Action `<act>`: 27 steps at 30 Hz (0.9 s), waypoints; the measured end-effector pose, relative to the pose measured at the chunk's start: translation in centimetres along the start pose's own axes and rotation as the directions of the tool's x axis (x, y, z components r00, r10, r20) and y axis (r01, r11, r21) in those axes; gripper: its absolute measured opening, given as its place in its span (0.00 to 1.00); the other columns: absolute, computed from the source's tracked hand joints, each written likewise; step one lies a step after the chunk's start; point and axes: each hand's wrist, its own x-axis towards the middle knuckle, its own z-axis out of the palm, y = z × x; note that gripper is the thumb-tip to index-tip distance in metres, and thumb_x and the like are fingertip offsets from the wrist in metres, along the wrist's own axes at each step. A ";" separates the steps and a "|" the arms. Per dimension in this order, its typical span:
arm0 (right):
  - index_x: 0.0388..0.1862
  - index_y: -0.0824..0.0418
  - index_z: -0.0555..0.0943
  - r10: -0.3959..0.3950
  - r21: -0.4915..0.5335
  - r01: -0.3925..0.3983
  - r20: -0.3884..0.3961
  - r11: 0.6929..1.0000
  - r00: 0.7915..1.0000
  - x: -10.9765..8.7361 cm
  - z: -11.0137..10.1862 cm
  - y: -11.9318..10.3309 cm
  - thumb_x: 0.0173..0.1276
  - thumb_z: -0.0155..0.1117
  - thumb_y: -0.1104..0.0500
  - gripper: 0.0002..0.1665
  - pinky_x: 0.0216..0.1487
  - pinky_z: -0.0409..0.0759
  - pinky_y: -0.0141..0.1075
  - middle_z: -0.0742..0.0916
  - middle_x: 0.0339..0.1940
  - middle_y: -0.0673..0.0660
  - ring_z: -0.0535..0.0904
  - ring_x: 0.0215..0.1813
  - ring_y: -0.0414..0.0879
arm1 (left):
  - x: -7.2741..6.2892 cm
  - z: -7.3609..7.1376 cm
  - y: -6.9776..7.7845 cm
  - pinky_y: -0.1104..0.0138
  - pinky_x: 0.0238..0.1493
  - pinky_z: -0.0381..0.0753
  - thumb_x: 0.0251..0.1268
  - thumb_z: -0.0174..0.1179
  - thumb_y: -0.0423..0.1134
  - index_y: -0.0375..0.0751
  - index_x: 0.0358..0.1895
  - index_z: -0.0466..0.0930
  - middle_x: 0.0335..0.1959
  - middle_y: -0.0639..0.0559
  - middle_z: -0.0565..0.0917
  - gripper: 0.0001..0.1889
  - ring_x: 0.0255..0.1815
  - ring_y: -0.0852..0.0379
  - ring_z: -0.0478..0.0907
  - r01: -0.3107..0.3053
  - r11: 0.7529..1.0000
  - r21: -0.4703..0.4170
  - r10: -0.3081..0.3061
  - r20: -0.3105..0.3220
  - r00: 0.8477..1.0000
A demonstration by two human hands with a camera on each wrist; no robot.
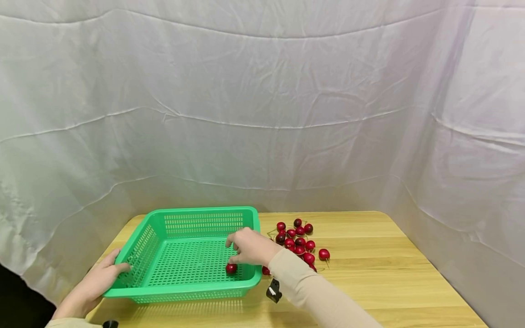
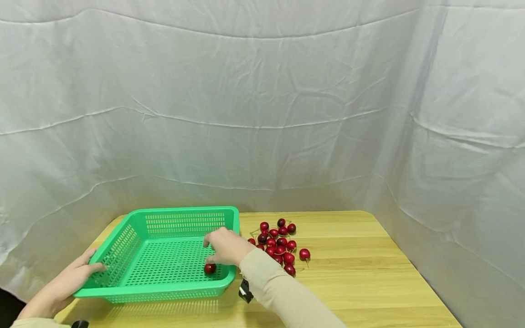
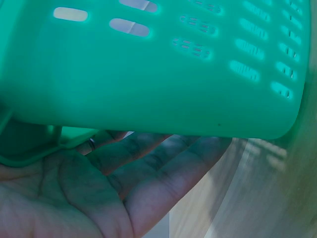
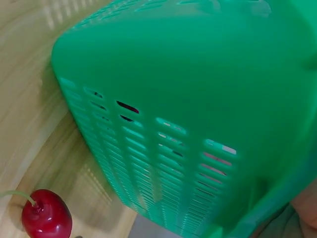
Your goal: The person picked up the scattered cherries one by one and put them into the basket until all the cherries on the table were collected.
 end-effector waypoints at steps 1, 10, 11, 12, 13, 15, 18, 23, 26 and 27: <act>0.59 0.58 0.88 0.000 -0.001 0.000 0.002 1.000 1.000 0.0 0.0 0.0 0.70 0.79 0.53 0.22 0.45 0.84 0.25 0.93 0.46 0.55 0.86 0.43 0.36 | 0.0 0.0 0.0 0.63 0.43 0.86 0.81 0.45 0.34 0.22 0.83 0.37 0.68 0.20 0.68 0.38 0.45 0.55 0.82 0.000 1.000 -0.004 0.000 0.002 1.000; 0.60 0.56 0.88 0.003 0.033 -0.003 -0.003 0.999 1.000 -0.7 0.0 0.0 0.73 0.77 0.53 0.20 0.49 0.85 0.27 0.92 0.50 0.55 0.87 0.48 0.39 | 0.0 0.1 -0.1 0.63 0.43 0.86 0.82 0.45 0.34 0.22 0.83 0.36 0.68 0.19 0.67 0.38 0.45 0.54 0.82 0.001 1.000 -0.004 -0.001 0.011 1.000; 0.61 0.56 0.88 0.001 0.043 -0.001 -0.006 0.999 1.000 -0.9 -0.2 0.0 0.73 0.76 0.53 0.20 0.50 0.85 0.27 0.92 0.50 0.54 0.87 0.49 0.39 | 0.0 0.1 -0.1 0.63 0.43 0.86 0.82 0.45 0.34 0.22 0.83 0.36 0.68 0.19 0.67 0.38 0.46 0.54 0.82 0.001 1.000 -0.003 -0.001 0.012 1.000; 0.61 0.56 0.88 -0.001 0.052 0.001 -0.009 0.999 1.000 -1.0 -0.3 0.1 0.74 0.76 0.53 0.20 0.51 0.85 0.28 0.92 0.51 0.54 0.87 0.50 0.40 | 0.0 0.1 -0.1 0.63 0.43 0.86 0.82 0.44 0.34 0.22 0.83 0.35 0.69 0.19 0.67 0.38 0.46 0.54 0.82 0.002 1.000 -0.004 -0.002 0.013 1.000; 0.61 0.57 0.88 -0.005 0.064 0.006 -0.015 0.998 1.000 -1.2 -0.5 0.1 0.74 0.75 0.53 0.20 0.52 0.86 0.29 0.92 0.52 0.54 0.88 0.51 0.41 | 0.0 0.1 -0.1 0.63 0.43 0.86 0.82 0.44 0.34 0.21 0.83 0.35 0.69 0.19 0.66 0.38 0.46 0.54 0.82 0.004 1.000 -0.005 -0.004 0.015 1.000; 0.62 0.57 0.88 -0.010 0.084 0.013 -0.029 0.996 1.000 -1.5 -0.7 0.3 0.75 0.74 0.53 0.20 0.54 0.86 0.29 0.92 0.54 0.54 0.88 0.53 0.43 | 0.0 0.1 0.0 0.63 0.43 0.86 0.82 0.44 0.34 0.21 0.84 0.34 0.69 0.19 0.66 0.39 0.46 0.54 0.82 0.006 1.000 -0.005 -0.006 0.018 1.000; 0.62 0.59 0.87 -0.021 0.101 0.026 -0.054 0.995 0.998 -2.0 -1.2 0.6 0.76 0.73 0.54 0.20 0.55 0.86 0.30 0.92 0.56 0.55 0.89 0.54 0.44 | 0.0 0.1 0.0 0.62 0.43 0.86 0.82 0.44 0.34 0.22 0.84 0.33 0.70 0.18 0.65 0.39 0.46 0.54 0.82 0.012 1.000 -0.006 -0.012 0.022 1.000; 0.62 0.58 0.87 -0.013 0.140 0.025 -0.085 0.990 0.996 -3.3 -2.3 1.2 0.78 0.71 0.53 0.18 0.56 0.87 0.30 0.92 0.54 0.54 0.89 0.54 0.45 | 0.0 -0.1 0.1 0.62 0.43 0.87 0.82 0.45 0.35 0.23 0.84 0.34 0.67 0.20 0.69 0.39 0.44 0.55 0.83 0.019 1.000 -0.019 -0.018 0.019 1.000; 0.61 0.58 0.87 0.001 0.180 0.019 -0.110 0.983 0.994 -4.3 -3.0 1.5 0.79 0.70 0.53 0.17 0.56 0.88 0.35 0.92 0.53 0.53 0.89 0.53 0.45 | 0.1 -0.2 0.0 0.61 0.43 0.88 0.83 0.43 0.38 0.24 0.84 0.34 0.67 0.20 0.69 0.39 0.44 0.55 0.84 0.029 0.999 -0.037 -0.028 0.021 0.999; 0.60 0.58 0.87 0.005 0.192 0.018 -0.121 0.981 0.993 -4.7 -3.2 1.7 0.79 0.70 0.53 0.17 0.56 0.89 0.37 0.92 0.53 0.53 0.89 0.53 0.45 | 0.1 -0.3 -0.1 0.61 0.44 0.88 0.85 0.41 0.40 0.24 0.85 0.33 0.69 0.19 0.67 0.39 0.45 0.55 0.83 0.040 0.998 -0.045 -0.039 0.024 0.999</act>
